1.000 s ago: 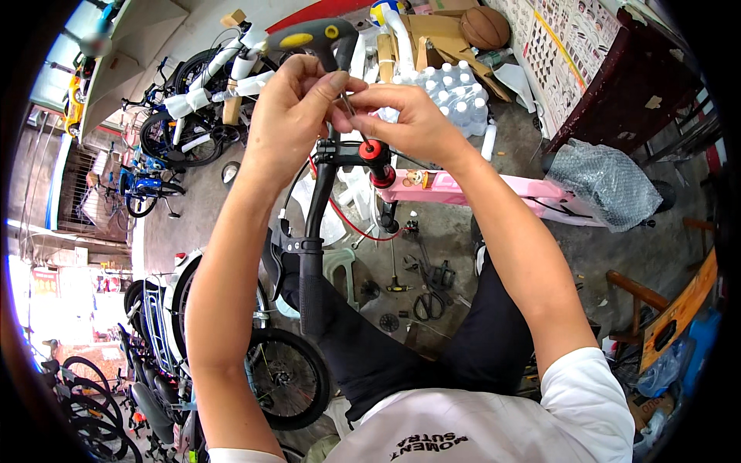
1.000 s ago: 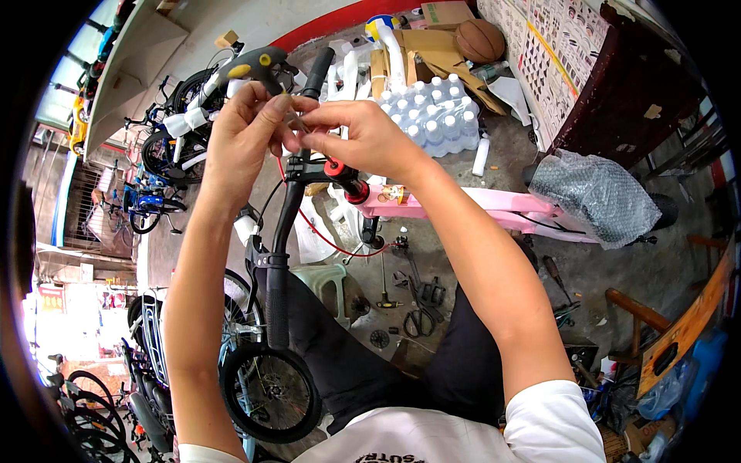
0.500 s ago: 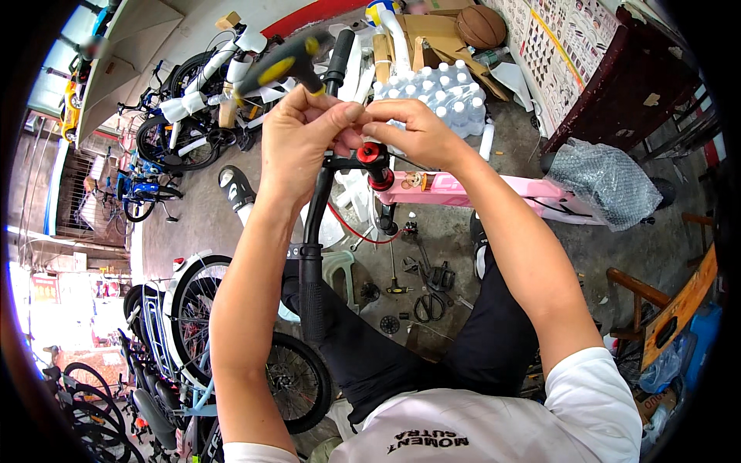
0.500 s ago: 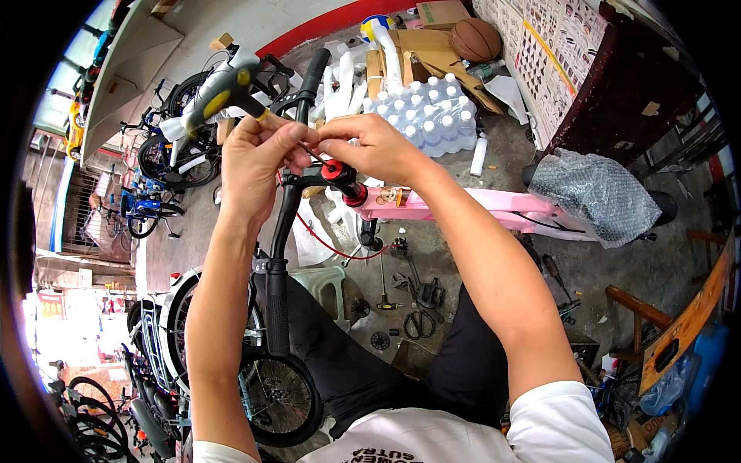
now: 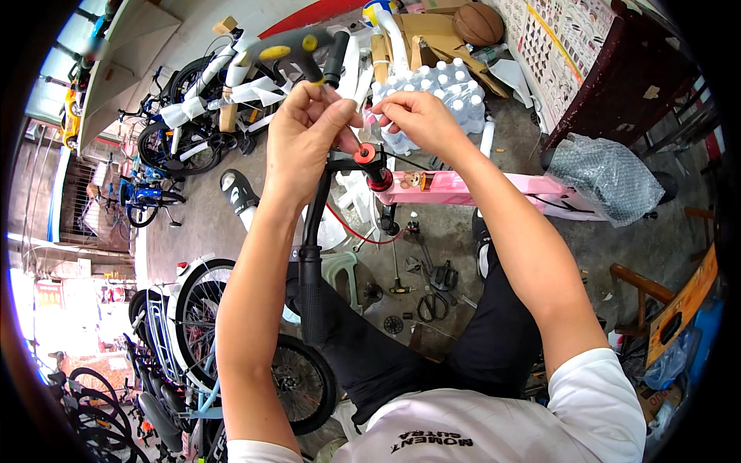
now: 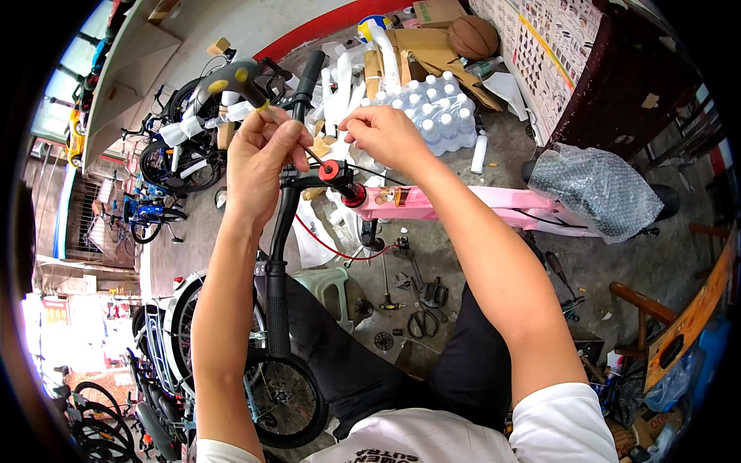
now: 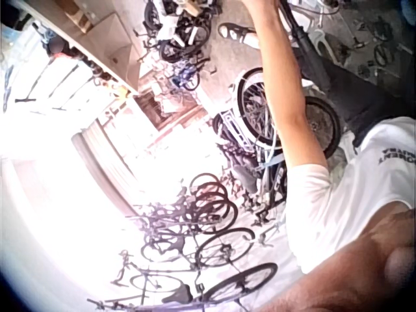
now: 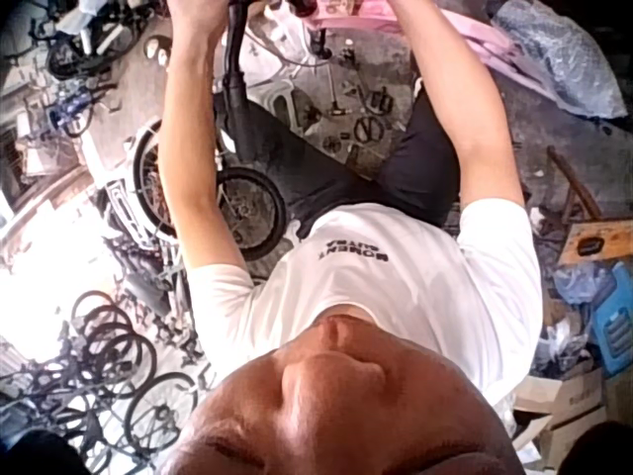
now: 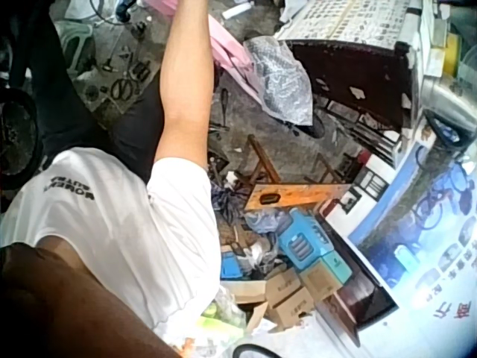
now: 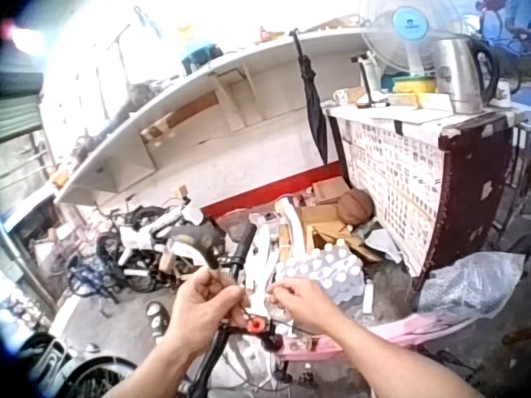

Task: The person assembles a pink bicycle by using a hex key to tighten the stem and handlebar bolts, then attaches the front wheel to the fork by hand and with a wrench.

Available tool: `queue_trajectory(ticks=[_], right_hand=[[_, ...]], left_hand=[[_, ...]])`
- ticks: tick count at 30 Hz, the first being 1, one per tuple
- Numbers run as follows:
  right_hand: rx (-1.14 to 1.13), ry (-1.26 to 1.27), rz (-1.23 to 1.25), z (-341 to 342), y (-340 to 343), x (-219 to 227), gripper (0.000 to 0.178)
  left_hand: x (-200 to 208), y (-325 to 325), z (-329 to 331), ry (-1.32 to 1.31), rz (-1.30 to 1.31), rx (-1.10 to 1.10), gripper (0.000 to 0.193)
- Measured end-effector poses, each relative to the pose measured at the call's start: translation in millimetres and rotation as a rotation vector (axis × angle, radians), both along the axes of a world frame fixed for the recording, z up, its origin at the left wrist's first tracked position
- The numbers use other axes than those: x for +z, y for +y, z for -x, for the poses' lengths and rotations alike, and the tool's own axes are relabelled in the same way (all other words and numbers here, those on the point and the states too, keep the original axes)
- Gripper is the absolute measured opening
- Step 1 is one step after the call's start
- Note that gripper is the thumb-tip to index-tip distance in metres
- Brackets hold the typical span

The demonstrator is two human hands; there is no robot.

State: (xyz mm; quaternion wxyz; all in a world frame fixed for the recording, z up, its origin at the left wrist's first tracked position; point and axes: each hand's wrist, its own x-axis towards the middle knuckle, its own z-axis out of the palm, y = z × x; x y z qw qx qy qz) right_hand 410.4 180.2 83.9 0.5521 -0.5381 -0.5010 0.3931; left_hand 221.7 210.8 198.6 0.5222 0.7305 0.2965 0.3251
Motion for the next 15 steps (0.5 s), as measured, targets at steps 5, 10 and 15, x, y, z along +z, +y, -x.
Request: queue_trajectory(ticks=[5,10,15], right_hand=[[0.054,-0.011,-0.044,-1,1,-6,0.025],[-0.015,-0.123,-0.054,-1,1,-9,0.029],[0.010,-0.140,-0.040,-1,-2,-4,0.024]], left_hand=[[-1,-3,3,-0.083,0.073,0.027,0.020],[-5,2,3,-0.021,0.016,0.089,0.016],[-9,-5,3,-0.145,0.075,0.051,0.023]])
